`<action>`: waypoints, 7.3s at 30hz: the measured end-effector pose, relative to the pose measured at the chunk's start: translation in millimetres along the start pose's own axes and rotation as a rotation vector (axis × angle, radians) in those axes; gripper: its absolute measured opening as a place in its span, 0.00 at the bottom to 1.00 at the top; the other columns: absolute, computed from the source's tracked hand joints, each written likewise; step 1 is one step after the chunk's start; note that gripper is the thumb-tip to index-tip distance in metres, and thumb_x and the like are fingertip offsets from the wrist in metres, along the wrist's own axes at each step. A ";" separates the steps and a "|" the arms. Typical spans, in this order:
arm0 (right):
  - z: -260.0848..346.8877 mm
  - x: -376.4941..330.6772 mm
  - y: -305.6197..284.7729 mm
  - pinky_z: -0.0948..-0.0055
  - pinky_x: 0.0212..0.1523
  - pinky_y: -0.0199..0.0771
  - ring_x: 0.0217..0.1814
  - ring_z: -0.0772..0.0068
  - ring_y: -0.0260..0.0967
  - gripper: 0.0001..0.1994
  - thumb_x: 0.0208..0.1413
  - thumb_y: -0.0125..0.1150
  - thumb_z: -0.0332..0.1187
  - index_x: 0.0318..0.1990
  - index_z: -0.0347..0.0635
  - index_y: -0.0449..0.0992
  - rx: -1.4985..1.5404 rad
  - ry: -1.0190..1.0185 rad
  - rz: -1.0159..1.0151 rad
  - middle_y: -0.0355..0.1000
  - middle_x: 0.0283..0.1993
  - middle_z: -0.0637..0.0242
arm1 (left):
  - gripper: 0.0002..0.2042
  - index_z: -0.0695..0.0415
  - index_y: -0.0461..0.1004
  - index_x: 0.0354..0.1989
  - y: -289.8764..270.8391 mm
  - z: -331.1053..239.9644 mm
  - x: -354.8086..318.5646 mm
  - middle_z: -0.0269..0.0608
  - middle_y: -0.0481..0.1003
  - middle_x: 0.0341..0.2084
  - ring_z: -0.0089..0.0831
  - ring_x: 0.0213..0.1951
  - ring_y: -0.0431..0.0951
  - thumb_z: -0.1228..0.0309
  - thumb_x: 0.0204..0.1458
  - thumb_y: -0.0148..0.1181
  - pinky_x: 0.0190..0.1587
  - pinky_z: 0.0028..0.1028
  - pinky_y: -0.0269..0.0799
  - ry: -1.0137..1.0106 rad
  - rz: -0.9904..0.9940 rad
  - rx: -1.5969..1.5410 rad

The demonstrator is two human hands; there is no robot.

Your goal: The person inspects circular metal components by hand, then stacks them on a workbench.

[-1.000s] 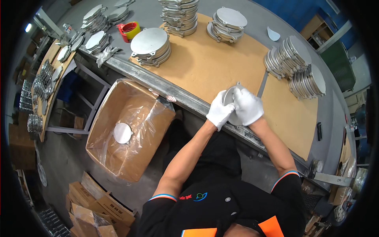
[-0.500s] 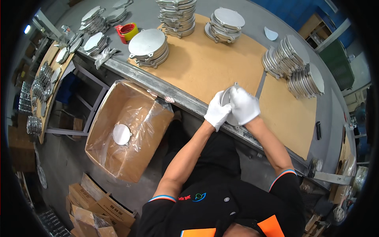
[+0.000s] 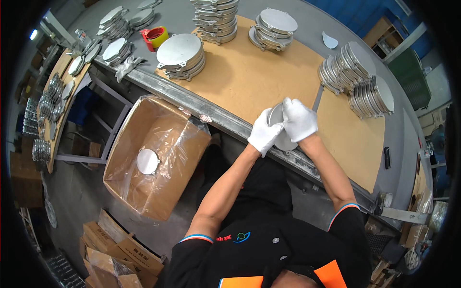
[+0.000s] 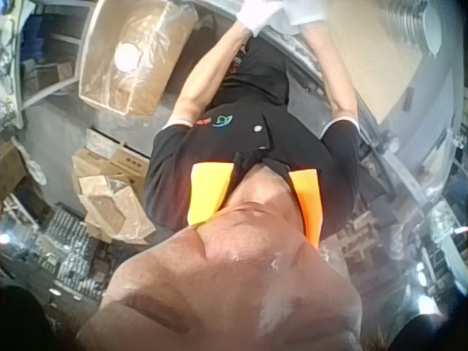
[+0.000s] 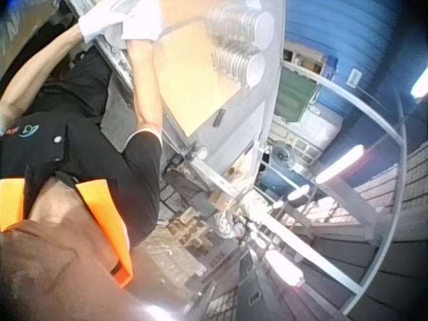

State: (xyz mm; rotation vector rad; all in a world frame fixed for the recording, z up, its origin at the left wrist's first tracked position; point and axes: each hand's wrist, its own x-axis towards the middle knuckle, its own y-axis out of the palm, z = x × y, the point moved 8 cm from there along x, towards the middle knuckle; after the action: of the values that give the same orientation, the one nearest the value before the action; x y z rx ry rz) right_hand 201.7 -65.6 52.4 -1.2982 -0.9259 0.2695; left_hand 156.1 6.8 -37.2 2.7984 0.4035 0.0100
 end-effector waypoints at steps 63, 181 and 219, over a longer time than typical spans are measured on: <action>2.9 6.2 9.3 0.58 0.31 0.74 0.29 0.51 0.73 0.05 0.46 0.52 0.32 0.28 0.42 0.71 0.063 -0.055 0.244 0.72 0.27 0.56 | 0.22 0.66 0.64 0.53 -4.0 7.3 -0.9 0.43 0.72 0.46 0.27 0.47 0.71 0.77 0.47 0.58 0.51 0.25 0.66 0.054 -0.061 0.057; -60.3 16.5 90.9 0.65 0.43 0.74 0.47 0.64 0.70 0.13 0.59 0.51 0.37 0.38 0.33 0.71 1.889 0.683 0.276 0.69 0.48 0.52 | 0.39 0.61 0.56 0.60 9.5 -6.6 2.5 0.44 0.66 0.53 0.34 0.55 0.67 0.86 0.32 0.61 0.53 0.31 0.69 -0.167 0.374 -0.667; -50.9 -40.2 16.2 0.65 0.31 0.72 0.30 0.57 0.71 0.07 0.48 0.61 0.33 0.35 0.45 0.76 0.246 0.100 -0.107 0.72 0.28 0.62 | 0.24 0.63 0.59 0.57 -6.9 17.4 12.7 0.45 0.68 0.50 0.31 0.50 0.70 0.71 0.53 0.56 0.52 0.32 0.68 -0.220 0.052 -0.367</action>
State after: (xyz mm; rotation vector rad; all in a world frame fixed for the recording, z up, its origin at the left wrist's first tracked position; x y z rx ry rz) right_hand 217.8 -122.5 21.3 -1.0241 -0.8461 0.2253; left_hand 167.3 11.3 -56.3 2.4149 0.2464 -0.1914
